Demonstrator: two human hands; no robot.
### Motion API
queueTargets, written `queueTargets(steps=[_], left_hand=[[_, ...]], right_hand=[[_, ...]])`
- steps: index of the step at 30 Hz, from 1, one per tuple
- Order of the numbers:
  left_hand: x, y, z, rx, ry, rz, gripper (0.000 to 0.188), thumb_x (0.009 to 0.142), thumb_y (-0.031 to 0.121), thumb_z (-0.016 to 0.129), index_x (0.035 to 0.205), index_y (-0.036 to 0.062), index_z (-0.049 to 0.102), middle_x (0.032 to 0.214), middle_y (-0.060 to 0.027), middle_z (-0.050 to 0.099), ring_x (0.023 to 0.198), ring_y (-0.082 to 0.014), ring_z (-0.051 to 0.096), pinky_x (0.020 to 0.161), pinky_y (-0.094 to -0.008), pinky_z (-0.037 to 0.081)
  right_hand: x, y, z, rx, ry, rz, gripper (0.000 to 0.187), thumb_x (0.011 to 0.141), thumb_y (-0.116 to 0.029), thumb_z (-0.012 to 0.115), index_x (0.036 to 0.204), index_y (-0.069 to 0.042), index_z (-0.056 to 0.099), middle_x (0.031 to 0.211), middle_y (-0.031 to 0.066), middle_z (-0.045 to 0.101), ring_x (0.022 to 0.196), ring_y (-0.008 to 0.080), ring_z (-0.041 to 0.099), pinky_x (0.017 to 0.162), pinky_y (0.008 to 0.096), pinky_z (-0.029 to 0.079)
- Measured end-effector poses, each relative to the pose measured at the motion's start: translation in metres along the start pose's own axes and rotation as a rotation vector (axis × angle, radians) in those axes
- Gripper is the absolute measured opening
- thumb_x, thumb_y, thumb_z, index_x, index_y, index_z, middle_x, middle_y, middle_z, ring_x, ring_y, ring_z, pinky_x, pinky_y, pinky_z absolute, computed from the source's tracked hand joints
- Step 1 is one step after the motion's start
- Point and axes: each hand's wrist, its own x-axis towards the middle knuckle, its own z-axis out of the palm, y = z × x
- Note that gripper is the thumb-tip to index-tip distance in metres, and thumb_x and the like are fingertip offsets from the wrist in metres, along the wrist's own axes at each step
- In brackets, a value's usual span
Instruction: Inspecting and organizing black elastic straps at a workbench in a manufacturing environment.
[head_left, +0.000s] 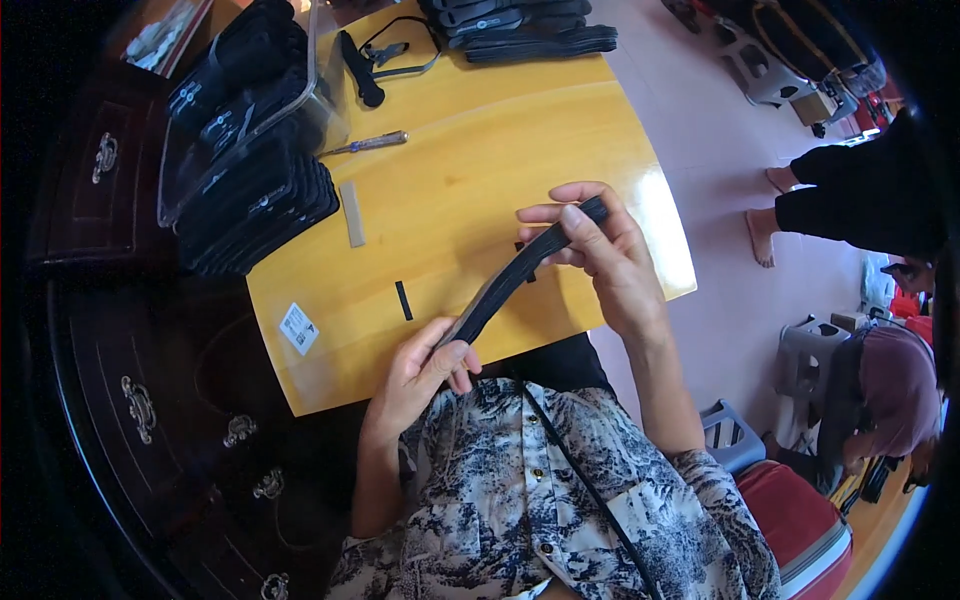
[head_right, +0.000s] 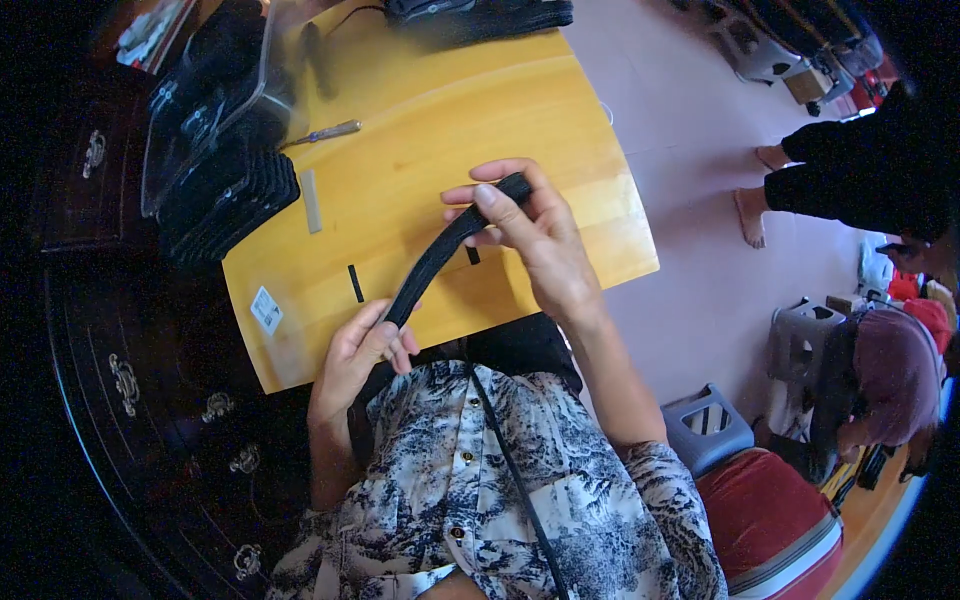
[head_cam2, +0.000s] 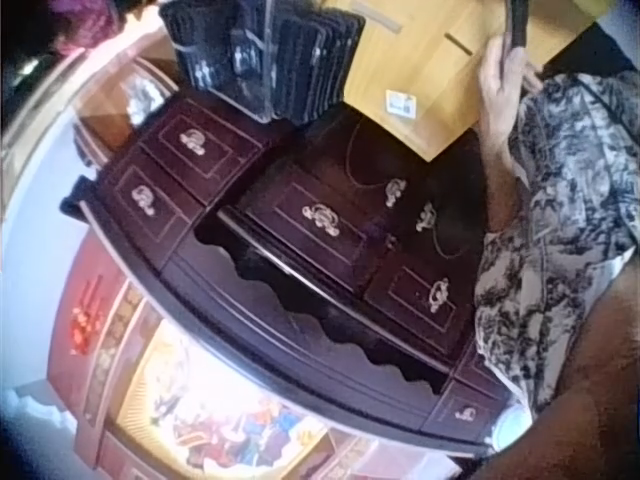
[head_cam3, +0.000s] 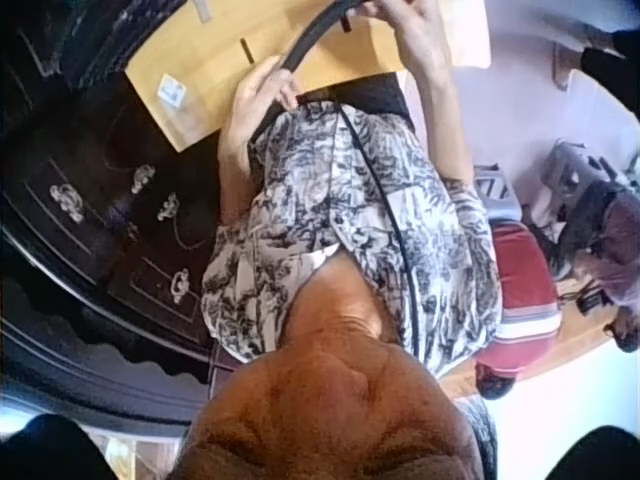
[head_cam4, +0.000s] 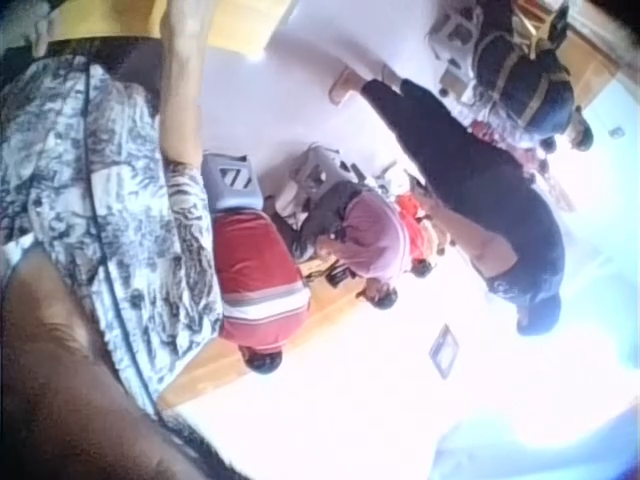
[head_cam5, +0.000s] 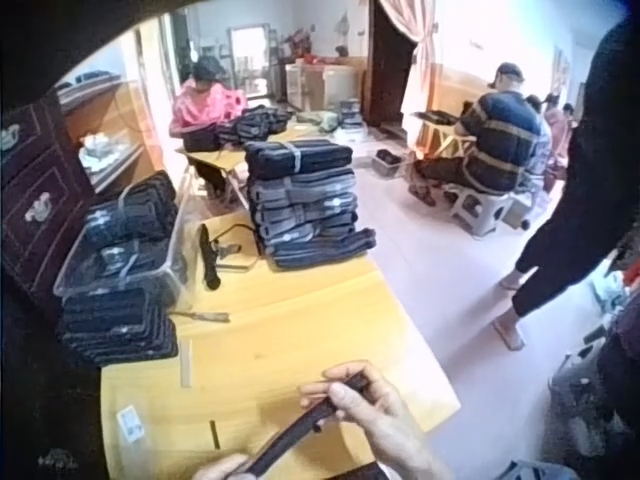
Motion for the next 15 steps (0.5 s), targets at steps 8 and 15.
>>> queueTargets(steps=[8,15], left_hand=[[0.011,0.001,0.010,0.140,0.349,-0.009,0.030,0.099,0.029,0.046,0.098,0.0027,0.061,0.057,0.0025,0.048,0.044,-0.0033,0.040,0.039,-0.0193,0.029],[0.021,0.015,0.017,0.253,0.429,-0.011,0.032,0.099,0.030,0.047,0.092,0.0028,0.062,0.053,0.0040,0.044,0.044,-0.0033,0.040,0.041,-0.0205,0.030]], right_hand=[[-0.045,0.012,0.031,-1.025,-0.338,-0.755,0.018,0.079,-0.007,0.059,0.096,-0.002,0.058,0.113,0.0148,0.061,0.111,0.0345,0.058,0.091,0.0393,0.050],[-0.056,0.023,0.030,-1.313,-0.423,-0.874,0.013,0.078,-0.005,0.061,0.090,-0.001,0.057,0.115,0.0146,0.061,0.116,0.0347,0.055,0.091,0.0387,0.052]])
